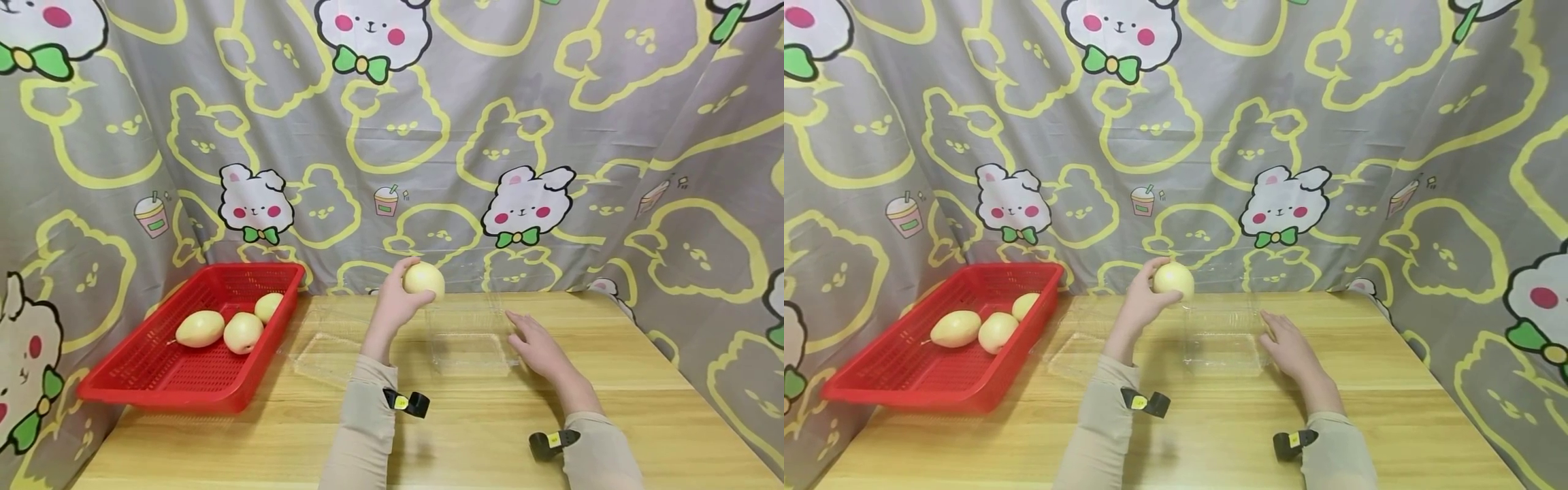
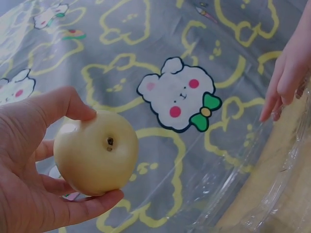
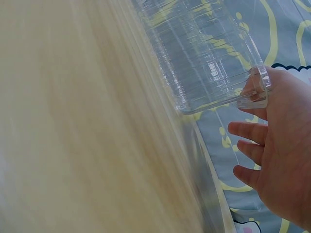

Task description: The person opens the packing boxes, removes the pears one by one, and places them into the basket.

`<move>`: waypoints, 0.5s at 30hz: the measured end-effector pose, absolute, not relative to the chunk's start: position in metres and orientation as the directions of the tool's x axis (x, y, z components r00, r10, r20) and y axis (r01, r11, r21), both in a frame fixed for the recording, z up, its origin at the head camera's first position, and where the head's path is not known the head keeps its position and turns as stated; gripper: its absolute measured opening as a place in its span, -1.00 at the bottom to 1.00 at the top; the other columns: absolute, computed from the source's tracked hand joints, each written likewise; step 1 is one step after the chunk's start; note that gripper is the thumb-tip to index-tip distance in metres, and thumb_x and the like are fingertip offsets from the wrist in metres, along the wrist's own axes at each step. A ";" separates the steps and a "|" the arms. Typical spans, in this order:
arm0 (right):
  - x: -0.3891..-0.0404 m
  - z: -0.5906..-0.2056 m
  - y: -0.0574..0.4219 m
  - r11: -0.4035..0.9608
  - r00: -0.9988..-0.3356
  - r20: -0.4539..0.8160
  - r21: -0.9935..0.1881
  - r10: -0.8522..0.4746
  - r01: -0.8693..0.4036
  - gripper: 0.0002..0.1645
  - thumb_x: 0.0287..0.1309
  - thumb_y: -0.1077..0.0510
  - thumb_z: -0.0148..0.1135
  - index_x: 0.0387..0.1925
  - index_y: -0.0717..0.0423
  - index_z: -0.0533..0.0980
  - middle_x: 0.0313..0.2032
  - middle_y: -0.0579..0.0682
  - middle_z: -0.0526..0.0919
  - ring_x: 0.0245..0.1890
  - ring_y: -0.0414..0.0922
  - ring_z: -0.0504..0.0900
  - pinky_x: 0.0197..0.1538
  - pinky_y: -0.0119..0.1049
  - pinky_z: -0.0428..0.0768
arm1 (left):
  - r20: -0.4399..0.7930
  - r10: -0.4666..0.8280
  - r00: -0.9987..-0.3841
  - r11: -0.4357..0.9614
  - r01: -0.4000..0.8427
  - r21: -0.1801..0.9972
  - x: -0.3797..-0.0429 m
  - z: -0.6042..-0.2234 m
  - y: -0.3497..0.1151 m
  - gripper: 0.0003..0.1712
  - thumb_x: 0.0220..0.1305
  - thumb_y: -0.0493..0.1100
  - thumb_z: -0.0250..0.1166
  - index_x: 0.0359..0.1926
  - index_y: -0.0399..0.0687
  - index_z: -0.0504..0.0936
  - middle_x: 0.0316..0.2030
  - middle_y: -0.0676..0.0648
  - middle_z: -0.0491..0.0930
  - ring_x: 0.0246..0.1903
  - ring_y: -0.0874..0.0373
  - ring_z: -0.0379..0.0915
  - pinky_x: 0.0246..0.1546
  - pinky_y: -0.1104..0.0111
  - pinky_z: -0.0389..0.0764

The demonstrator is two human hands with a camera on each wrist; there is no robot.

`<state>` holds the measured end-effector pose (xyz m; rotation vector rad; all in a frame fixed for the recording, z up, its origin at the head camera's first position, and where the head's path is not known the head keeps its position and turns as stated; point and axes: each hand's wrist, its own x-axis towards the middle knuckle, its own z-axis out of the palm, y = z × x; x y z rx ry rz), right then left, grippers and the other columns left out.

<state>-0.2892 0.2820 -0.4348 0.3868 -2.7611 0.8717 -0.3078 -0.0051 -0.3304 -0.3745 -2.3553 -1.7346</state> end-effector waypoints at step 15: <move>-0.290 -0.434 0.282 0.795 -0.953 0.249 -0.536 -0.172 -0.283 -0.33 0.35 0.12 -0.05 0.42 0.27 0.17 0.38 0.35 0.25 0.42 0.39 0.05 0.42 0.30 0.04 | 0.312 0.007 -0.950 0.281 0.301 0.911 -0.305 -0.325 -0.025 -0.21 -0.07 -0.24 0.40 0.26 0.24 0.43 0.23 -0.10 0.46 0.04 -0.11 0.51 -0.13 0.15 0.60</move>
